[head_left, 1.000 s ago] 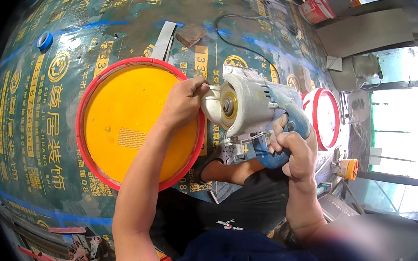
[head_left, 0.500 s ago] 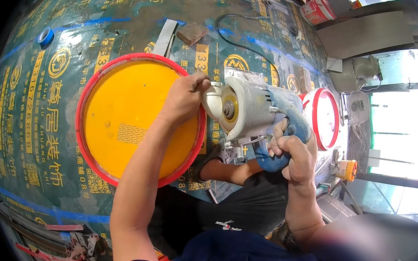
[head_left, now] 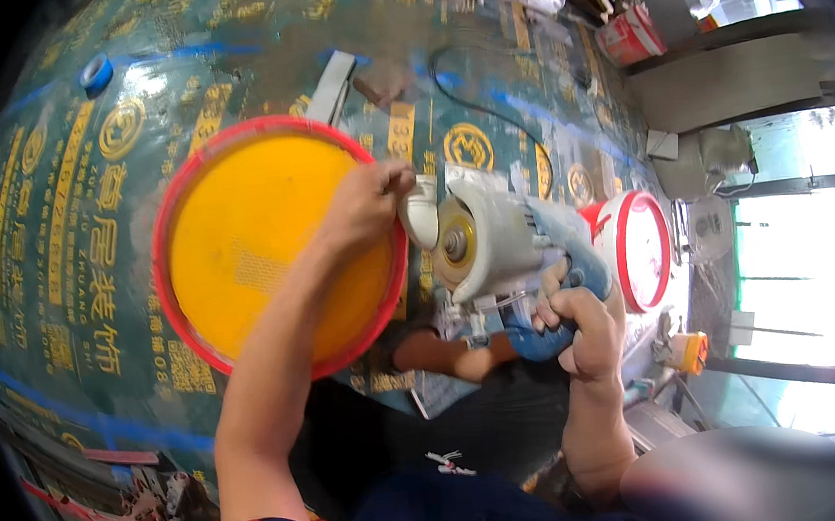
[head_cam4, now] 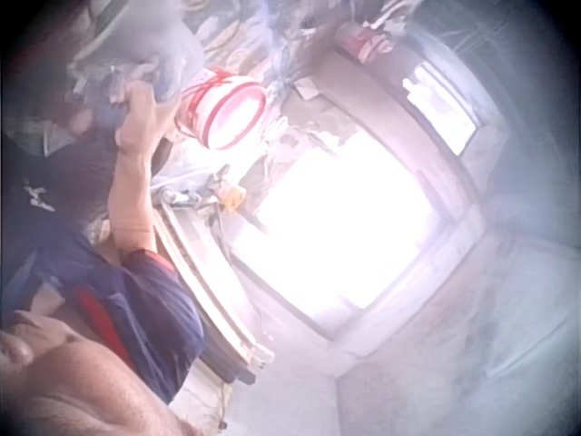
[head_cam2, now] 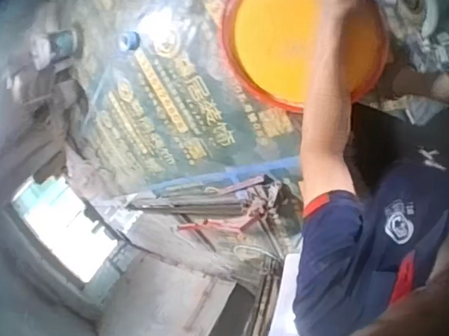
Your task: The person cuts a small piece of tile using a circular saw, applies mortar to an opening in the floor, and then installs the tile piece and a floor drain cover by hand.
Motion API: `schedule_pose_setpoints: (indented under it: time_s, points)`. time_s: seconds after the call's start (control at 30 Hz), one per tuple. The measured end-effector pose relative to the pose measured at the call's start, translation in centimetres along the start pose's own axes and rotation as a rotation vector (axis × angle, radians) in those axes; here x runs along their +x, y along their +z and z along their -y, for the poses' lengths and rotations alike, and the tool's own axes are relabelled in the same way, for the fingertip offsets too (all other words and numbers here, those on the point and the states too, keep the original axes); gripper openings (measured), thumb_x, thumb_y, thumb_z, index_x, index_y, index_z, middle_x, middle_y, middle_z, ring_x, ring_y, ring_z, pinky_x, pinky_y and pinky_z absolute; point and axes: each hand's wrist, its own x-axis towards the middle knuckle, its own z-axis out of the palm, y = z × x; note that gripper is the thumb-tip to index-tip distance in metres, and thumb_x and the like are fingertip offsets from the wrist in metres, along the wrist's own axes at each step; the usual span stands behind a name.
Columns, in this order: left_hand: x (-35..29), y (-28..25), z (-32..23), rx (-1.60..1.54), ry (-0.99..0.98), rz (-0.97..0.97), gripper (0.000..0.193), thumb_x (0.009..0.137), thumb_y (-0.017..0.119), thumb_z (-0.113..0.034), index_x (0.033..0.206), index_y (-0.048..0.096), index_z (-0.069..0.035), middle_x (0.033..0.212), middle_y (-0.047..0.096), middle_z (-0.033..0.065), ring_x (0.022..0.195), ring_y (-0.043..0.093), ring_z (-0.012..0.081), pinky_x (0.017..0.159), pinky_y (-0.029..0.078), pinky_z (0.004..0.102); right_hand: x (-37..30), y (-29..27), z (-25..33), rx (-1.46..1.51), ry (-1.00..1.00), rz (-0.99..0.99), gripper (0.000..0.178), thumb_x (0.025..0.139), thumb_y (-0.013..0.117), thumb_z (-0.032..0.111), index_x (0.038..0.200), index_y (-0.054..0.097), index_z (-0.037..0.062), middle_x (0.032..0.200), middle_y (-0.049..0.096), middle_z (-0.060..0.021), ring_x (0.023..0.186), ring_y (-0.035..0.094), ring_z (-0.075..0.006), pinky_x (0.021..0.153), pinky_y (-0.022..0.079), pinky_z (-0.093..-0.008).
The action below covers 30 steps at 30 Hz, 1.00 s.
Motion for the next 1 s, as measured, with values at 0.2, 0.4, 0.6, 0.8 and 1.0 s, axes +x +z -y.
schedule_pose_setpoints:
  time_s: [0.2, 0.4, 0.6, 0.8, 1.0]
  points:
    - [-0.3, -0.6, -0.7, -0.884, -0.173, -0.053, 0.034, 0.1, 0.049, -0.039, 0.087, 0.059, -0.009, 0.076, 0.056, 0.0009, 0.065, 0.047, 0.0113, 0.06, 0.036, 0.0246, 1.0, -4.2, 1.9, 0.24, -0.058, -0.127, 0.025, 0.075, 0.052, -0.003, 0.1, 0.055, -0.0008, 0.083, 0.056, -0.01, 0.06, 0.051, -0.0168, 0.059, 0.049, -0.0331]
    - [-0.8, -3.0, 1.0, -1.275, -0.112, 0.022, 0.038, 0.105, 0.044, -0.035, 0.078, 0.051, -0.008, 0.068, 0.045, 0.0045, 0.066, 0.045, 0.0174, 0.064, 0.04, 0.0294, 2.1, -4.3, 1.4, 0.28, -0.076, -0.165, 0.022, 0.075, 0.051, -0.001, 0.097, 0.056, -0.001, 0.084, 0.056, -0.0104, 0.06, 0.051, -0.0176, 0.059, 0.049, -0.0332]
    - [-0.6, -3.5, 1.6, -1.371, -0.047, 0.066, 0.047, 0.106, 0.042, -0.043, 0.07, 0.041, -0.014, 0.067, 0.038, 0.0004, 0.058, 0.042, 0.0187, 0.045, 0.036, 0.0312, 5.6, -7.2, 1.5, 0.463, 0.099, -0.096, 0.013, 0.081, 0.051, 0.002, 0.092, 0.057, -0.0009, 0.084, 0.057, -0.0092, 0.064, 0.051, -0.0159, 0.06, 0.049, -0.0332]
    - [-0.9, -2.6, 2.3, -1.551, -0.011, 0.147, 0.038, 0.105, 0.049, -0.044, 0.082, 0.044, -0.014, 0.077, 0.042, 0.0009, 0.069, 0.046, 0.0181, 0.059, 0.041, 0.0334, 20.4, -11.3, -0.8, 0.632, 0.45, -0.062, 0.015, 0.088, 0.061, 0.012, 0.092, 0.053, 0.001, 0.078, 0.058, -0.0127, 0.067, 0.059, -0.0257, 0.064, 0.053, -0.0401]
    - [0.2, -2.2, 1.0, -1.314, -0.106, 0.037, 0.034, 0.096, 0.057, -0.039, 0.081, 0.043, -0.011, 0.076, 0.045, 0.0038, 0.071, 0.055, 0.0242, 0.061, 0.042, 0.0369, 31.6, -9.2, -11.4, 0.472, 0.524, -0.373, 0.024, 0.094, 0.064, 0.02, 0.103, 0.055, 0.0002, 0.082, 0.061, -0.0163, 0.07, 0.063, -0.0308, 0.067, 0.056, -0.0449]
